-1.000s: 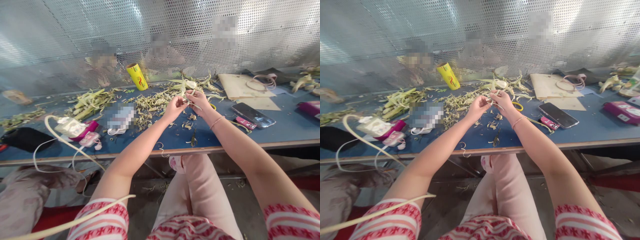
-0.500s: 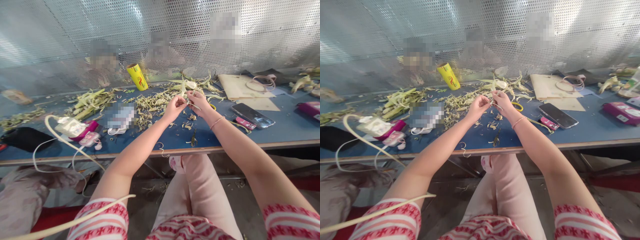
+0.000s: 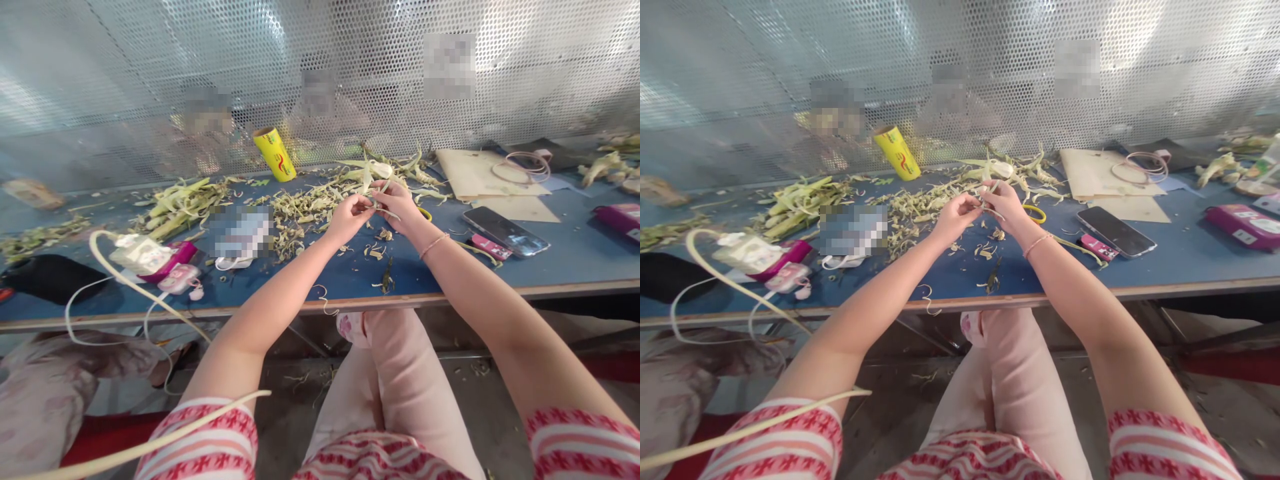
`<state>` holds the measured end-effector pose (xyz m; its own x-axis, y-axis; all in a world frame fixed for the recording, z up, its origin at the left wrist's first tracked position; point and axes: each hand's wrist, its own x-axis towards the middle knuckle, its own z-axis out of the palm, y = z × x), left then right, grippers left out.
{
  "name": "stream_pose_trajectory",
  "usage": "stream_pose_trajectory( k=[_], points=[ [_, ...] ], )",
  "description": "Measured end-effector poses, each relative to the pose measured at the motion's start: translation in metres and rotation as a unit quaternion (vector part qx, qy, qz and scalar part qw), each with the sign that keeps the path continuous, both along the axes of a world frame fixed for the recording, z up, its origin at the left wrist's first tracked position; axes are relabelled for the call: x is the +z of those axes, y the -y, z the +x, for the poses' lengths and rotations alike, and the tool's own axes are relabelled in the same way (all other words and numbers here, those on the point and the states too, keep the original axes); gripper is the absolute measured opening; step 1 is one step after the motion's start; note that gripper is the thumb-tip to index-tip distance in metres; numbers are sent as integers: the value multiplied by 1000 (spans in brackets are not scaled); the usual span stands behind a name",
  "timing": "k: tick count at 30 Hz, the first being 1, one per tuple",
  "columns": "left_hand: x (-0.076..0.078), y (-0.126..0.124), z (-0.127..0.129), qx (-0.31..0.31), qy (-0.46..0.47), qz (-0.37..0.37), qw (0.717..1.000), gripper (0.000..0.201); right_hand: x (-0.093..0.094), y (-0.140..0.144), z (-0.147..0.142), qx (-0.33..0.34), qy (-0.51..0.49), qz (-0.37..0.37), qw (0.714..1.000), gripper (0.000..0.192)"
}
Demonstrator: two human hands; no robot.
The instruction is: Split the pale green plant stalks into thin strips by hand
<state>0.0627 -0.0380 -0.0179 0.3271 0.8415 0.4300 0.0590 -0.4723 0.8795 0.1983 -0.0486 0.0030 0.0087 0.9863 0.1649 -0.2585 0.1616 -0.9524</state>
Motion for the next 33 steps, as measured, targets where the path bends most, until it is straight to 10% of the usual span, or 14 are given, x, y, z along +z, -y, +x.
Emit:
stream_pose_trajectory(
  k=[33],
  points=[
    [-6,-12,1,37,92,-56,994,37,-3,-6,7,-58,178,82,979,20]
  ],
)
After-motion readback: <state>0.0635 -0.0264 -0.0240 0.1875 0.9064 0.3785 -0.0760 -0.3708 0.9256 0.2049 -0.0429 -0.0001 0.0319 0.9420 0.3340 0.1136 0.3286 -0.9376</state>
